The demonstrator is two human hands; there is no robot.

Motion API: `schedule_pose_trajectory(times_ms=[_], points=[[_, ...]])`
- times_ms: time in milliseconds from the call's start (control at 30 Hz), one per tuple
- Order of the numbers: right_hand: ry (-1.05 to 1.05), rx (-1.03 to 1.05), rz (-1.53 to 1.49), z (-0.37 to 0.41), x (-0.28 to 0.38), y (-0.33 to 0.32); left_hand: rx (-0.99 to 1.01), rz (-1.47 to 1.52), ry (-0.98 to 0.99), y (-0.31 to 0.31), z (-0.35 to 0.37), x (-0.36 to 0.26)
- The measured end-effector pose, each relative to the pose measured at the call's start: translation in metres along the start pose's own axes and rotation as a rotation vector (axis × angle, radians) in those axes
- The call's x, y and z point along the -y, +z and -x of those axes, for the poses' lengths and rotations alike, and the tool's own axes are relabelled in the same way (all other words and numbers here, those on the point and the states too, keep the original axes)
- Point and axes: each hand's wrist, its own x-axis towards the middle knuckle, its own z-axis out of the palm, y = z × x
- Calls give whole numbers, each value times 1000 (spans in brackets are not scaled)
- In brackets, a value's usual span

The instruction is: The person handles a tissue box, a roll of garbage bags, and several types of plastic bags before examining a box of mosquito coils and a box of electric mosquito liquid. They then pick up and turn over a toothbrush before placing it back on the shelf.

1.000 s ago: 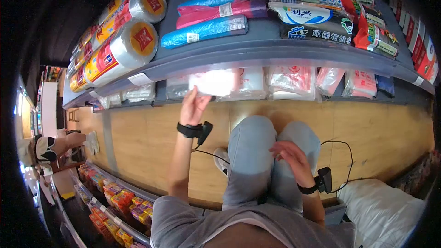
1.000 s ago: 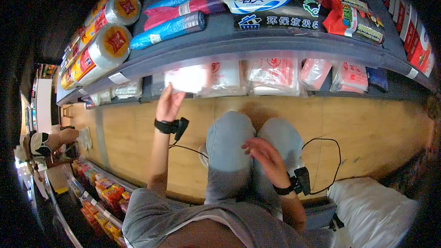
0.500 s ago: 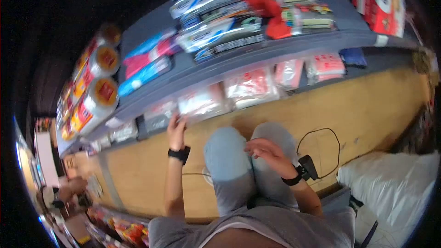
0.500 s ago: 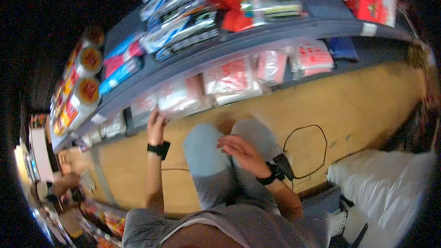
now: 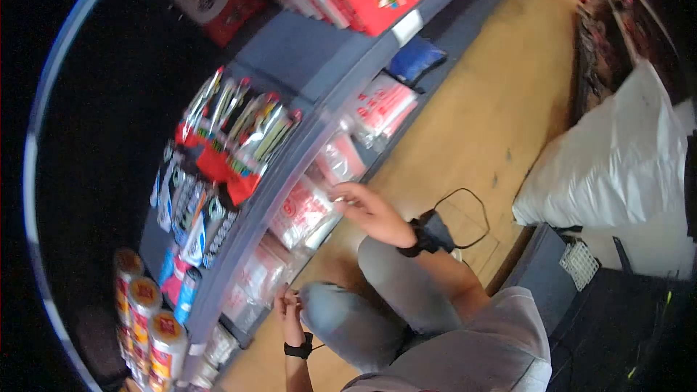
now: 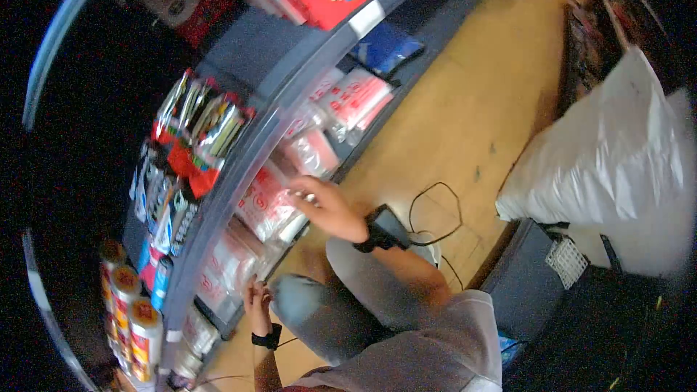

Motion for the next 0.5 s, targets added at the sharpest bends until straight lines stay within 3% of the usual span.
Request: schedule_pose_trajectory(times_ms=[233,333,400,467,500], points=[[-153,-208,-1,-27,-1,14,304,-135,-199,29,6,-26],[7,-242,-195,-13,-25,6,397,-298,-190,40,20,-40],[64,-389,-16,5,-55,-3,372,-214,-235,27,31,-37],[140,-478,-143,37,-73,-16,338,-132,-345,17,41,-40],[253,-426,18,53,-68,-31,335,-133,-337,13,47,-44]])
